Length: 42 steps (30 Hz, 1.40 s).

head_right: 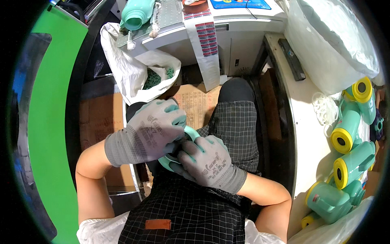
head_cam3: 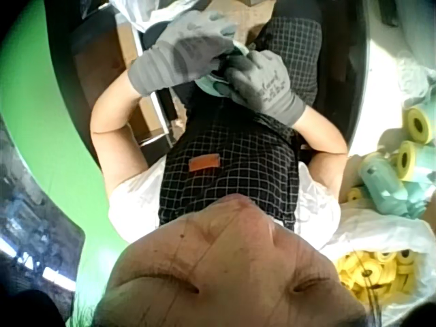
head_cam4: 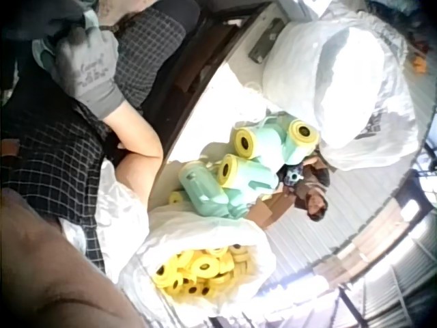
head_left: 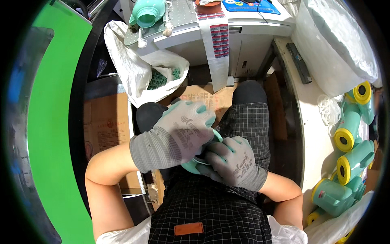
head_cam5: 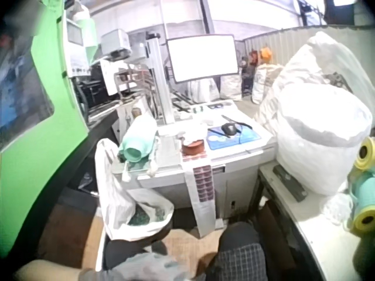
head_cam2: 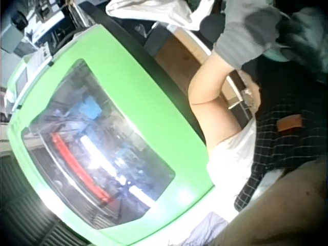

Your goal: The person assembles teal plastic containers by inserting green mesh filters into the openings and screwing on yellow lids. They handle the containers one at a time, placing the finished units on a nearby table.

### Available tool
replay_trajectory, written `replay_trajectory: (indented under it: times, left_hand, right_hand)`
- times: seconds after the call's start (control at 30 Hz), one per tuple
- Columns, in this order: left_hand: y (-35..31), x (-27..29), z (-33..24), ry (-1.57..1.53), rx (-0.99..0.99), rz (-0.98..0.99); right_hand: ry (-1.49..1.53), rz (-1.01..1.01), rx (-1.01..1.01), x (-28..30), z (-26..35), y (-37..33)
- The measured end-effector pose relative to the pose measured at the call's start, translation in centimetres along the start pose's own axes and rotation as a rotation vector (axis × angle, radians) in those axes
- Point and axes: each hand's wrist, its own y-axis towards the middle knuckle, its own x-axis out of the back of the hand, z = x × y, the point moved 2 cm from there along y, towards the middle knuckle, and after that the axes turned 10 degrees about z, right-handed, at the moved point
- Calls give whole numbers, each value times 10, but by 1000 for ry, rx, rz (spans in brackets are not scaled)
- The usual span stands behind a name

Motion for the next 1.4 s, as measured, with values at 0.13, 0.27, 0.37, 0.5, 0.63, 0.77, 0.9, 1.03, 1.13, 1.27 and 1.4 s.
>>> replay_trajectory:
  times: [0.13, 0.27, 0.37, 0.5, 0.63, 0.77, 0.9, 1.03, 1.13, 1.27, 1.4]
  left_hand:
    - [-2, -3, 0, -46, -3, -22]
    - [0, -14, 0, -66, 44, -133]
    - [7, -15, 7, -415, -78, -217]
    - [12, -85, 22, -865, -38, -391]
    - [27, -143, -16, -788, 172, -374]
    - [52, -93, -23, -686, -142, -369]
    - [96, -66, 70, -842, 52, -894]
    - [184, -114, 207, -1331, 313, -1142]
    - [218, -157, 284, -963, 880, -1001]
    - [223, -131, 275, -1456, 445, -791]
    - [201, -133, 248, -1295, 595, -824]
  right_hand:
    - [10, 15, 18, 1, 2, 1]
    - [20, -37, -3, 1, 0, -1]
    - [17, -93, -32, 3, 2, -10]
    - [81, -280, -43, 8, -20, -74]
    - [354, -146, -751, 23, -8, -123]
    - [1078, -149, -1042, 11, -18, -158]
    - [1214, -552, -969, 24, -34, -178]
    - [751, -955, -772, 33, -48, -162]
    - [395, -801, -845, 31, -68, -158]
    - [335, -771, -892, 8, -59, -160]
    - [287, -802, -918, -5, -64, -161]
